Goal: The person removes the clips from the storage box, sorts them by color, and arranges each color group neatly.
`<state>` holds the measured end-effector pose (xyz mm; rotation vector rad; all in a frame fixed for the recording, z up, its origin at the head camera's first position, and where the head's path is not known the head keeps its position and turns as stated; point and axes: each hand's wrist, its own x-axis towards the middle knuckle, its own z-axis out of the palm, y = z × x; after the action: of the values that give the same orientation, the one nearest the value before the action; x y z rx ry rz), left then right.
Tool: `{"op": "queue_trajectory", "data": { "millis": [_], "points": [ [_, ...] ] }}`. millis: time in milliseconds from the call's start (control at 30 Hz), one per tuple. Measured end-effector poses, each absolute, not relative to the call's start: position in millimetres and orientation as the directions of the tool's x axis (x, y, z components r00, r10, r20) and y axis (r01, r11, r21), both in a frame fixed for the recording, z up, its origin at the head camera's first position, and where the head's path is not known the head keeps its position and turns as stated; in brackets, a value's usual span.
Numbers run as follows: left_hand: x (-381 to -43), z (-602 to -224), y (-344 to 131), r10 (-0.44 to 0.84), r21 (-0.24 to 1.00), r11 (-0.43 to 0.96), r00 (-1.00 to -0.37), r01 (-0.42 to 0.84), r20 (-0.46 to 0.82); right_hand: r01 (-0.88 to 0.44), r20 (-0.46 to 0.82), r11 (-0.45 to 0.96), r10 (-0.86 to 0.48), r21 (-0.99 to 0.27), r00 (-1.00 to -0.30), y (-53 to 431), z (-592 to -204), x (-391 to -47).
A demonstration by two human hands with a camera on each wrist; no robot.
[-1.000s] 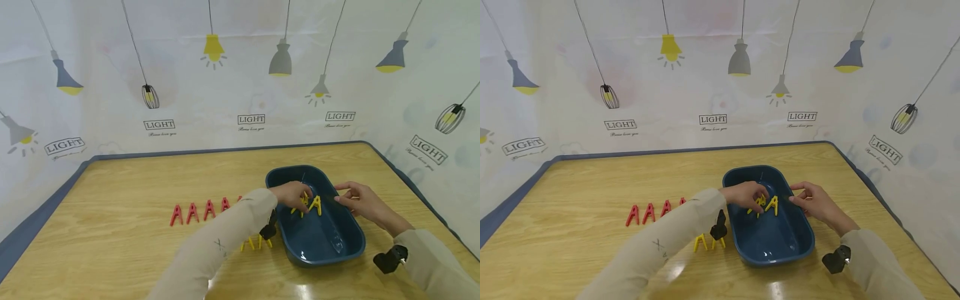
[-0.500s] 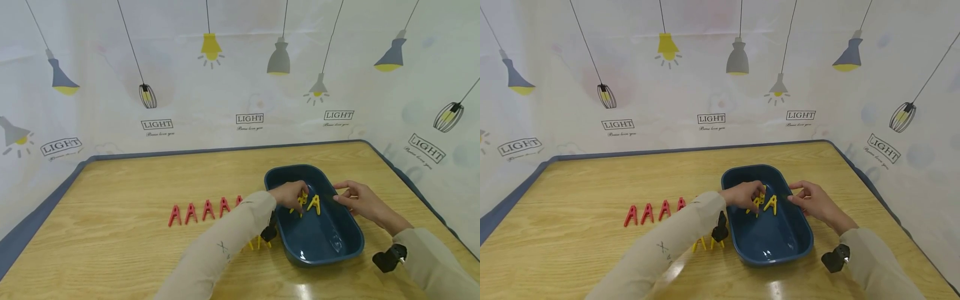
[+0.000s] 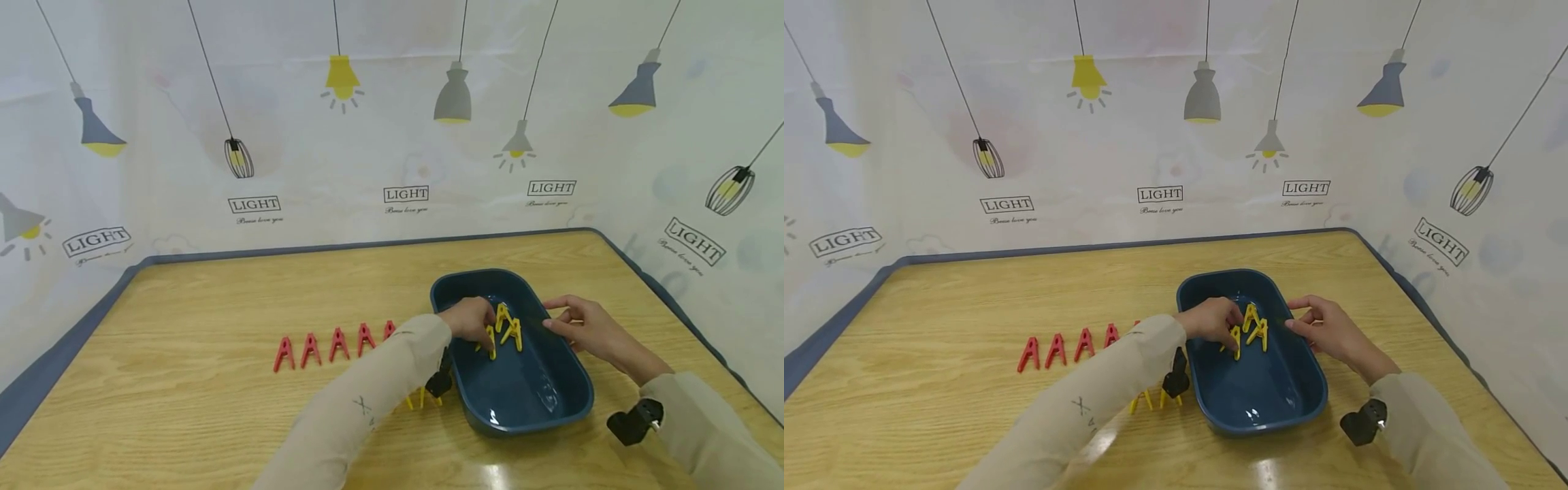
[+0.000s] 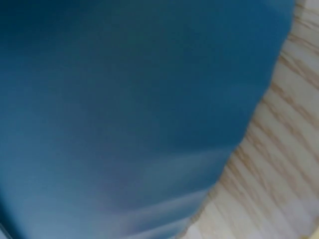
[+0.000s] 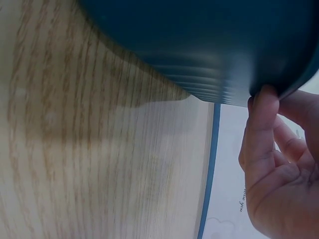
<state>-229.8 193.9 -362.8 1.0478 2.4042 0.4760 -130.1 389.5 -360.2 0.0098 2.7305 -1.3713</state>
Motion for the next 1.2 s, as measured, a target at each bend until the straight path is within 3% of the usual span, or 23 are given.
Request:
{"op": "queue_trajectory", "data": {
  "millis": [800,1200],
  "points": [
    [-227.8,-366.5,193.6,0.779,0.510,0.616,-0.562,0.600,-0.278,0.047,-0.076,0.599,-0.024,-0.799,-0.997,387.6,-359.6,-129.9],
    [-227.4,-364.5,192.8,0.815,0.533,0.569,-0.514,0.626,-0.266,0.075,-0.100,0.605,-0.007,-0.792,-0.995,386.7,-359.3,-131.0]
  ]
}}
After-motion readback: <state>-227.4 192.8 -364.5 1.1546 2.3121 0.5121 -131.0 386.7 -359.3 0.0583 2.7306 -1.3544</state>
